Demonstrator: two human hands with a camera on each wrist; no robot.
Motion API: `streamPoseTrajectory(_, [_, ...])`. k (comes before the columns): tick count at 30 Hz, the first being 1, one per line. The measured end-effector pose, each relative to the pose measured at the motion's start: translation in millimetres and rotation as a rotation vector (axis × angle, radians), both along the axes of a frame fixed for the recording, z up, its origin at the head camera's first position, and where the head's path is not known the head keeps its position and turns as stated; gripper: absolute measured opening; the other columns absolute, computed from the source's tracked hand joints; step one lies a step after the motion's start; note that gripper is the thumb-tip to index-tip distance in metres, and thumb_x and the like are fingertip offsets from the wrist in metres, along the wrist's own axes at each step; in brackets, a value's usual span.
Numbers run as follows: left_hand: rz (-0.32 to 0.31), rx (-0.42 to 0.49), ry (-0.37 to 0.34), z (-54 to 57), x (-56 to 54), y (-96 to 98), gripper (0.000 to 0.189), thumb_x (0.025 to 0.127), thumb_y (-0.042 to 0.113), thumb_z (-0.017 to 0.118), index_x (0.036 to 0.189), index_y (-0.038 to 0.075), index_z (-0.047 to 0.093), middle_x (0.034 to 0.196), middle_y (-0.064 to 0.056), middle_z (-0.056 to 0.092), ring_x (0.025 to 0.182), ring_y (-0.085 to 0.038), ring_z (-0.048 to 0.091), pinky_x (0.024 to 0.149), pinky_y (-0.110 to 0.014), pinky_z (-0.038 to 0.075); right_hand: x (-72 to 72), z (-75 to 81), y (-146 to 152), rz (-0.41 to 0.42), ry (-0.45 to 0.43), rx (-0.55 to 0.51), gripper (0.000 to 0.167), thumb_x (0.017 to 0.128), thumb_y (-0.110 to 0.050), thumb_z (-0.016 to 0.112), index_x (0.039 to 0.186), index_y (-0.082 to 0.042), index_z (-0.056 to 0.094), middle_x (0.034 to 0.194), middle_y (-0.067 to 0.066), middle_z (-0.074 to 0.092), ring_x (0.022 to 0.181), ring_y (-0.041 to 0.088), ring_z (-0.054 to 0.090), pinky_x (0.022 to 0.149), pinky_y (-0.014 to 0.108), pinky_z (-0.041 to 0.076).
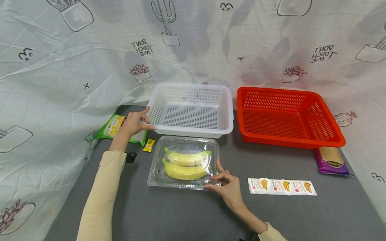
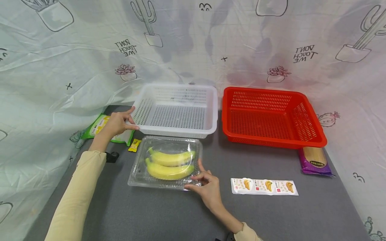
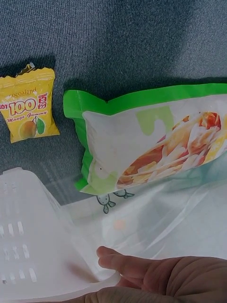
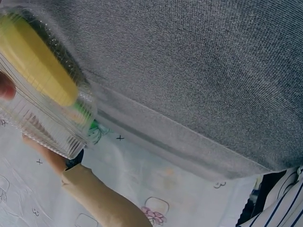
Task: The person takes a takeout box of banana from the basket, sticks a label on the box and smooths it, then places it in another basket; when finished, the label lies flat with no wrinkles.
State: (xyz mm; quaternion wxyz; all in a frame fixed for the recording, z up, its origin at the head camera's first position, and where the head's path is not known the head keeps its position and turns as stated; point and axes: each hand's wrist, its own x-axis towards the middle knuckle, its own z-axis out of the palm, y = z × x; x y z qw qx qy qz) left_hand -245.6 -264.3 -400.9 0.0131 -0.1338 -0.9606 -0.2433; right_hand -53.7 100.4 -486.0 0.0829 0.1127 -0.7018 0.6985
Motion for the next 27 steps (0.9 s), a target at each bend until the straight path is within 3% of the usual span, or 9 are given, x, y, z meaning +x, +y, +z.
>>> streamPoseTrajectory(4, [-0.008, 0.006, 0.012, -0.6, -1.7, 2.2, 0.027, 0.070, 0.029, 0.084, 0.075, 0.005, 0.072, 0.148, -0.016, 0.036, 0.043, -0.016, 0.025, 0.047, -0.027, 0.030, -0.2, -0.3, -2.4, -0.011, 0.014, 0.005, 0.030, 0.056, 0.010, 0.085, 0.082, 0.004, 0.070, 0.138, 0.020, 0.046, 0.128, 0.017, 0.045, 0.108, 0.064, 0.011])
streamPoseTrajectory(6, [-0.007, 0.009, 0.008, -0.8, -2.6, 3.8, 0.027, 0.070, 0.028, 0.084, 0.075, 0.005, 0.071, 0.148, -0.016, 0.036, 0.043, -0.016, 0.025, 0.047, -0.028, 0.030, -0.2, 1.1, -3.4, -0.028, 0.006, 0.026, 0.030, 0.056, 0.009, 0.085, 0.082, 0.003, 0.071, 0.138, 0.019, 0.047, 0.120, 0.015, 0.054, 0.109, 0.050, 0.025])
streamPoseTrajectory(9, [-0.001, 0.005, -0.002, -1.5, -4.6, 6.7, 0.027, 0.070, 0.029, 0.084, 0.075, 0.005, 0.071, 0.149, -0.014, 0.035, 0.046, -0.017, 0.027, 0.048, -0.028, 0.032, 0.2, 5.4, -4.4, -0.059, -0.020, 0.049, 0.029, 0.056, 0.009, 0.085, 0.082, 0.003, 0.072, 0.138, 0.017, 0.047, 0.086, 0.014, 0.056, 0.094, 0.025, 0.039])
streamPoseTrajectory(11, [-0.006, 0.006, -0.006, -1.9, -6.2, 8.0, 0.027, 0.070, 0.029, 0.084, 0.075, 0.005, 0.072, 0.149, -0.015, 0.035, 0.046, -0.017, 0.027, 0.049, -0.028, 0.032, 0.1, 8.1, -4.9, -0.072, -0.029, 0.058, 0.029, 0.056, 0.011, 0.084, 0.082, 0.005, 0.071, 0.138, 0.019, 0.046, 0.077, 0.015, 0.048, 0.077, 0.015, 0.041])
streamPoseTrajectory(12, [-0.009, 0.005, -0.005, -2.0, -6.9, 8.5, 0.028, 0.070, 0.029, 0.084, 0.075, 0.005, 0.072, 0.149, -0.015, 0.035, 0.046, -0.017, 0.027, 0.049, -0.028, 0.032, -0.1, 9.4, -5.1, -0.076, -0.031, 0.062, 0.029, 0.056, 0.012, 0.084, 0.082, 0.006, 0.071, 0.138, 0.019, 0.046, 0.079, 0.017, 0.050, 0.079, 0.012, 0.041])
streamPoseTrajectory(16, [-0.018, -0.009, -0.008, -1.5, -8.1, 7.4, 0.031, 0.071, 0.033, 0.083, 0.076, 0.006, 0.072, 0.149, -0.014, 0.034, 0.044, -0.016, 0.026, 0.049, -0.028, 0.032, -0.7, 13.7, -6.4, -0.085, -0.044, 0.112, 0.029, 0.057, 0.010, 0.085, 0.082, 0.006, 0.071, 0.138, 0.019, 0.046, 0.080, 0.018, 0.054, 0.071, 0.009, 0.041])
streamPoseTrajectory(22, [-0.014, -0.024, -0.036, 0.9, -2.3, 0.3, 0.033, 0.072, 0.036, 0.081, 0.077, 0.005, 0.070, 0.152, -0.014, 0.029, 0.045, -0.017, 0.027, 0.051, -0.031, 0.032, -0.1, 20.8, -9.5, -0.065, -0.076, 0.263, 0.027, 0.062, -0.006, 0.088, 0.083, -0.005, 0.072, 0.142, 0.009, 0.047, 0.062, 0.007, 0.033, 0.056, 0.017, 0.033])
streamPoseTrajectory(27, [-0.034, -0.026, -0.044, 1.4, 1.3, -2.7, 0.034, 0.074, 0.035, 0.080, 0.079, 0.004, 0.068, 0.154, -0.016, 0.025, 0.044, -0.017, 0.030, 0.053, -0.032, 0.033, 2.1, 25.4, -11.5, -0.058, -0.117, 0.284, 0.026, 0.064, -0.004, 0.088, 0.084, -0.006, 0.071, 0.144, 0.004, 0.046, 0.066, 0.008, 0.046, 0.056, 0.018, 0.040])
